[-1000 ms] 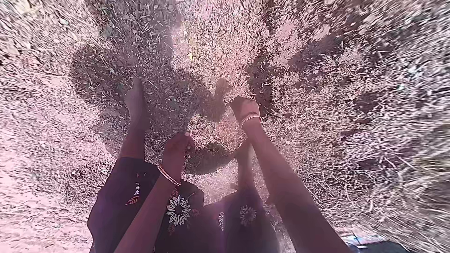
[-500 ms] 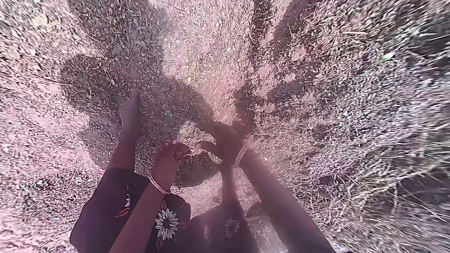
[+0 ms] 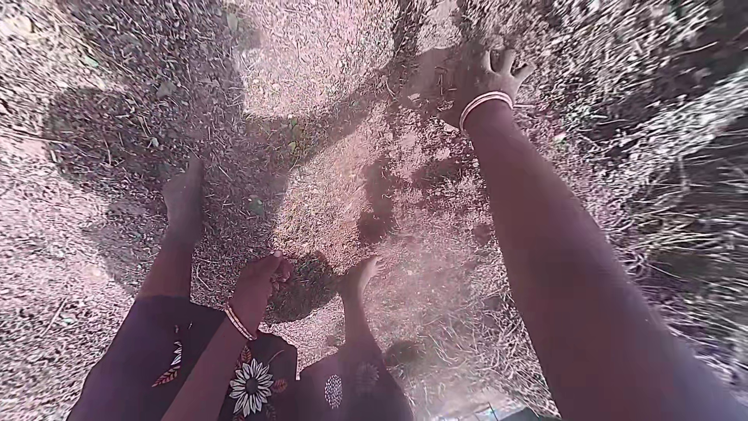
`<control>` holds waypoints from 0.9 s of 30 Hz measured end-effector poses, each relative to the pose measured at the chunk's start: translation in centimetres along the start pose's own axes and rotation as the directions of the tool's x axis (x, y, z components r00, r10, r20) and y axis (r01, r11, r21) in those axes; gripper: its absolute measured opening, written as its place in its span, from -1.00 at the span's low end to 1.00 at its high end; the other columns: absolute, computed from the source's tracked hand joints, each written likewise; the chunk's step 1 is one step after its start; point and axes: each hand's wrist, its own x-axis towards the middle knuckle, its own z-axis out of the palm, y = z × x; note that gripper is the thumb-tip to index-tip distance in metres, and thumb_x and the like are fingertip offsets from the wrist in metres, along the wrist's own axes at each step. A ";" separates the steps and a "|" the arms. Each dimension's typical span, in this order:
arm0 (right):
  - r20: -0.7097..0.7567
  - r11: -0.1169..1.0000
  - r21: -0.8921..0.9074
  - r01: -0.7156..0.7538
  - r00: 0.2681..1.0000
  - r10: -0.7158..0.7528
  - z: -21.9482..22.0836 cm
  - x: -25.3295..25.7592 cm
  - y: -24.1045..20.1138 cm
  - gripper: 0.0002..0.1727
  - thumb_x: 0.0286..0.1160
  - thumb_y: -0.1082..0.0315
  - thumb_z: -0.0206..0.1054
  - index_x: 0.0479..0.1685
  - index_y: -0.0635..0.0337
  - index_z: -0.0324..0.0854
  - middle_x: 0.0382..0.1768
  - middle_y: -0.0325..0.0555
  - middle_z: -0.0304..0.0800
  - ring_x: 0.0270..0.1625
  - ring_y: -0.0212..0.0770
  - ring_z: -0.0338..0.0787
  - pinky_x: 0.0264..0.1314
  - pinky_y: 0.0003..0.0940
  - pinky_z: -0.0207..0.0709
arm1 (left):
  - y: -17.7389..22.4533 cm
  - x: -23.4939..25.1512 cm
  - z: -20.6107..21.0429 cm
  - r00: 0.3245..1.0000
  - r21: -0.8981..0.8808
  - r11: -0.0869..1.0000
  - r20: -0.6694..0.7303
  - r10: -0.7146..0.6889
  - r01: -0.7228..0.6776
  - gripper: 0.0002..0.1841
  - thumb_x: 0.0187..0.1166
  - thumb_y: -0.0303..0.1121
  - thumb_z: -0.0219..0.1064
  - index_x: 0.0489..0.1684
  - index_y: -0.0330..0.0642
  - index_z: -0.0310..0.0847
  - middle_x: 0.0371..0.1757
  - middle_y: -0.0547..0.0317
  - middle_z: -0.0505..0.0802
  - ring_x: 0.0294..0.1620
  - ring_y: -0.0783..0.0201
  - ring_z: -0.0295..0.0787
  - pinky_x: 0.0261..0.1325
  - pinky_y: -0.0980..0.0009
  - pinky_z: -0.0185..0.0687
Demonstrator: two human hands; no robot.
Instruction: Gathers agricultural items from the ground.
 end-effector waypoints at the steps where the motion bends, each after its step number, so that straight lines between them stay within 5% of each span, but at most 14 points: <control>1: 0.021 1.000 -0.021 0.008 1.000 -0.007 0.8 -0.8 -0.4 0.21 -0.11 -0.10 0.78 0.75 0.14 0.33 0.86 0.17 0.12 0.82 0.61 -0.02 0.40 0.96 -0.12 | 0.0 -0.1 0.0 1.000 -0.003 1.000 0.005 0.003 -0.003 -0.52 0.86 -0.36 -0.13 -0.58 -0.07 0.58 -0.50 0.39 0.75 -0.39 0.42 0.70 -0.20 0.47 0.66; 7: 0.154 0.999 -0.048 -0.020 0.988 0.028 2.5 -3.4 -1.9 0.27 -0.07 -0.11 0.76 0.84 0.12 0.20 0.88 0.29 0.00 0.82 0.69 -0.13 0.36 1.02 -0.16 | 1.0 -0.2 -0.9 1.000 -0.054 0.998 0.002 0.029 -0.028 -0.53 0.87 -0.35 -0.12 -0.53 -0.10 0.61 -0.50 0.38 0.77 -0.41 0.43 0.73 -0.19 0.47 0.70; 10: 0.215 0.996 -0.087 -0.019 0.976 0.037 3.4 -5.8 -3.2 0.08 0.04 -0.04 0.71 0.69 0.27 0.39 0.77 0.45 0.17 0.78 0.73 -0.05 0.35 0.99 -0.11 | 1.7 -0.4 -1.2 1.000 -0.093 0.995 -0.013 0.019 -0.020 -0.53 0.85 -0.38 -0.09 -0.56 -0.12 0.61 -0.51 0.37 0.76 -0.43 0.44 0.69 -0.24 0.50 0.65; 12: 0.312 0.996 -0.074 -0.040 0.948 0.061 3.4 -7.7 -5.0 0.02 0.09 0.00 0.70 0.65 0.31 0.42 0.74 0.53 0.18 0.75 0.72 0.04 0.41 0.88 0.06 | 2.5 -0.7 -1.3 1.000 -0.133 0.991 -0.005 0.013 -0.014 -0.54 0.85 -0.41 -0.10 -0.56 -0.13 0.59 -0.52 0.38 0.74 -0.43 0.44 0.69 -0.20 0.51 0.70; 15: 0.574 0.996 -0.027 -0.086 0.814 0.086 3.3 -11.7 -8.7 0.01 0.35 -0.01 0.60 0.80 0.21 0.21 0.79 0.58 -0.05 0.77 0.61 0.10 0.57 0.53 0.24 | 3.8 -1.2 -1.8 0.999 -0.173 0.984 0.006 0.035 -0.033 -0.56 0.85 -0.44 -0.09 -0.54 -0.14 0.59 -0.53 0.39 0.74 -0.43 0.47 0.72 -0.16 0.53 0.72; 17: 0.427 0.995 0.043 -0.086 0.902 0.059 9.7 -15.6 -10.0 0.03 0.08 -0.13 0.72 0.71 -0.02 0.43 0.70 0.50 0.27 0.63 0.62 0.36 0.37 0.76 0.25 | 4.3 -1.2 -2.4 0.997 -0.196 0.979 0.029 0.066 -0.059 -0.56 0.84 -0.43 -0.09 -0.55 -0.12 0.57 -0.52 0.39 0.74 -0.40 0.46 0.73 -0.13 0.52 0.72; 19: 0.583 0.996 0.029 -0.087 0.811 0.054 13.2 -18.7 -11.4 0.03 0.24 -0.18 0.61 0.84 -0.24 0.25 0.84 0.32 0.05 0.78 0.58 0.12 0.46 0.87 -0.02 | 4.7 -1.0 -2.9 0.994 -0.230 0.969 0.042 0.098 -0.086 -0.55 0.81 -0.44 -0.09 -0.59 -0.09 0.58 -0.54 0.40 0.74 -0.41 0.46 0.72 -0.13 0.52 0.71; 21: 0.686 0.998 0.061 -0.011 0.727 -0.034 16.3 -22.0 -12.5 0.04 0.29 -0.22 0.53 0.89 -0.25 0.18 0.94 0.18 -0.19 0.89 0.53 -0.18 0.54 0.88 -0.17 | 5.0 -1.1 -3.0 0.994 -0.242 0.966 0.041 0.100 -0.087 -0.54 0.80 -0.45 -0.09 -0.60 -0.10 0.59 -0.55 0.40 0.73 -0.42 0.46 0.72 -0.13 0.53 0.71; 22: 0.740 0.994 0.103 0.041 0.665 -0.104 17.0 -23.5 -13.3 0.06 0.33 -0.17 0.54 0.92 -0.27 0.09 0.95 0.17 -0.30 0.90 0.52 -0.23 0.60 0.81 -0.14 | 5.1 -1.1 -3.0 0.994 -0.238 0.967 0.041 0.098 -0.085 -0.54 0.79 -0.47 -0.10 -0.61 -0.10 0.59 -0.56 0.40 0.73 -0.42 0.47 0.72 -0.13 0.53 0.71; 24: 0.774 0.967 0.238 0.086 0.585 -0.242 16.9 -25.7 -14.6 0.00 0.45 -0.08 0.51 0.92 -0.13 0.08 0.93 0.27 -0.26 0.88 0.45 -0.02 0.75 0.45 0.07 | 5.0 -1.1 -2.9 0.994 -0.227 0.970 0.048 0.099 -0.086 -0.54 0.78 -0.48 -0.11 -0.61 -0.09 0.58 -0.57 0.40 0.72 -0.43 0.48 0.71 -0.12 0.53 0.71; 26: 0.725 0.933 0.355 0.050 0.616 -0.309 15.8 -26.3 -15.0 -0.10 0.57 -0.01 0.44 0.90 -0.02 0.14 0.88 0.31 -0.06 0.79 0.38 0.25 0.72 0.26 0.27 | 4.7 -1.0 -2.8 0.992 -0.203 0.975 0.058 0.109 -0.095 -0.55 0.78 -0.48 -0.12 -0.60 -0.09 0.56 -0.57 0.41 0.71 -0.42 0.47 0.71 -0.10 0.52 0.70; 27: 0.669 0.909 0.417 0.012 0.673 -0.316 15.0 -26.2 -14.7 -0.14 0.59 0.04 0.41 0.88 0.03 0.16 0.86 0.30 0.01 0.81 0.32 0.23 0.78 0.19 0.22 | 4.6 -1.1 -2.6 0.992 -0.191 0.977 0.063 0.113 -0.099 -0.55 0.78 -0.48 -0.11 -0.60 -0.08 0.56 -0.56 0.41 0.71 -0.41 0.46 0.70 -0.10 0.50 0.70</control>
